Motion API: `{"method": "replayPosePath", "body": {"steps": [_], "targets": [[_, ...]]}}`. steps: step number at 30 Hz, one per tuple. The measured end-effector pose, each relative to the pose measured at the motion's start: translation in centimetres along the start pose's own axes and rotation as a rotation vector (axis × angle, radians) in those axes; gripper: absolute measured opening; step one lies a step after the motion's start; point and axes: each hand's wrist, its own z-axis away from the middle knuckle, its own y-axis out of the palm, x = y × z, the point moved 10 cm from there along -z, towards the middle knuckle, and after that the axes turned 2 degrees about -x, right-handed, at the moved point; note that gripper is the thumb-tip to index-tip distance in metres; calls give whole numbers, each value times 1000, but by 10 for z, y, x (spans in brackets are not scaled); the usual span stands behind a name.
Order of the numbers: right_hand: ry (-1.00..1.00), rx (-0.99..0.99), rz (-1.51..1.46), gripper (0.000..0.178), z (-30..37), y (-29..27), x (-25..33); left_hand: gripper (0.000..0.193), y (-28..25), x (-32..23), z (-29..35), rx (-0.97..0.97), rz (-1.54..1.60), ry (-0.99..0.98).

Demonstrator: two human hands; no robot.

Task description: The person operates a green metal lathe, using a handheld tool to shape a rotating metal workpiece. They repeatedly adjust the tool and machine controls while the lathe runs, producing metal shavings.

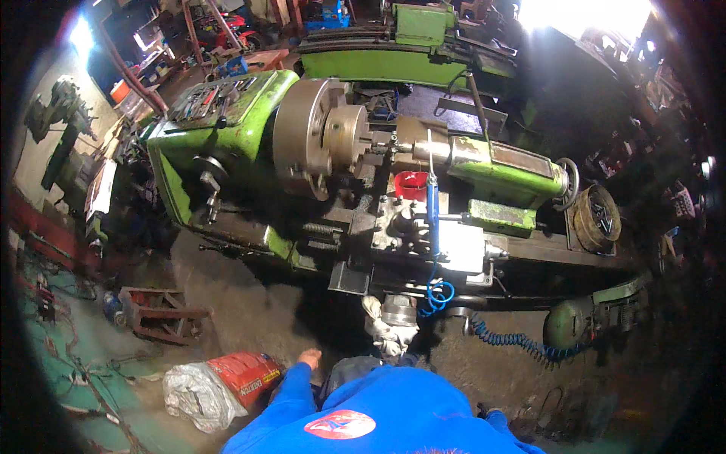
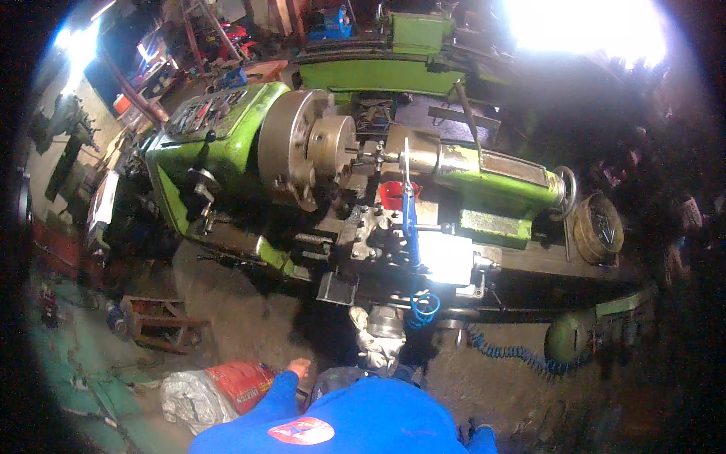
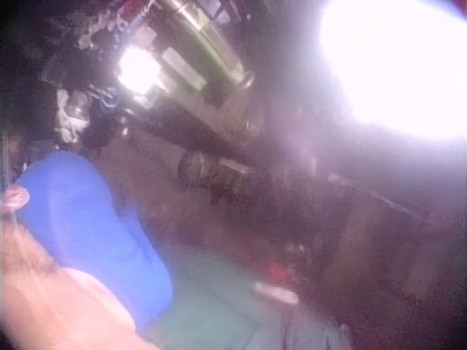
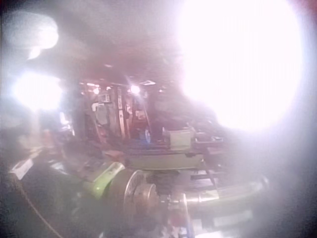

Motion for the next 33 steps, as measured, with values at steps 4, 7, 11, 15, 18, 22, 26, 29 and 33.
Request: {"method": "replayPosePath", "body": {"steps": [4,7,11,15,18,22,26,29,33], "targets": [[-65,-111,27,59,25,-6,64,39,-93,-48,-53,-176,671,-97],[-197,-367,-44,60,50,-44,156,33,-123,-72,-77,-164,617,-3],[29,-143,-681,36,31,-47,186,27,-114,-92,-67,-93,401,7],[-116,-180,-715,28,47,-89,242,33,-91,-68,-52,-9,393,-67],[-73,-158,-706,28,59,-96,256,40,-80,-22,-56,-13,291,-78],[-97,-168,-455,34,41,-73,225,44,-58,3,-50,46,110,-19],[-278,-111,86,45,51,-46,214,44,-69,-17,-33,-169,-342,381],[-165,48,18,41,37,-35,197,44,-61,-4,-33,-57,376,-130],[-315,-133,175,32,-16,-15,136,41,-29,-43,-5,2,327,-51]]}}
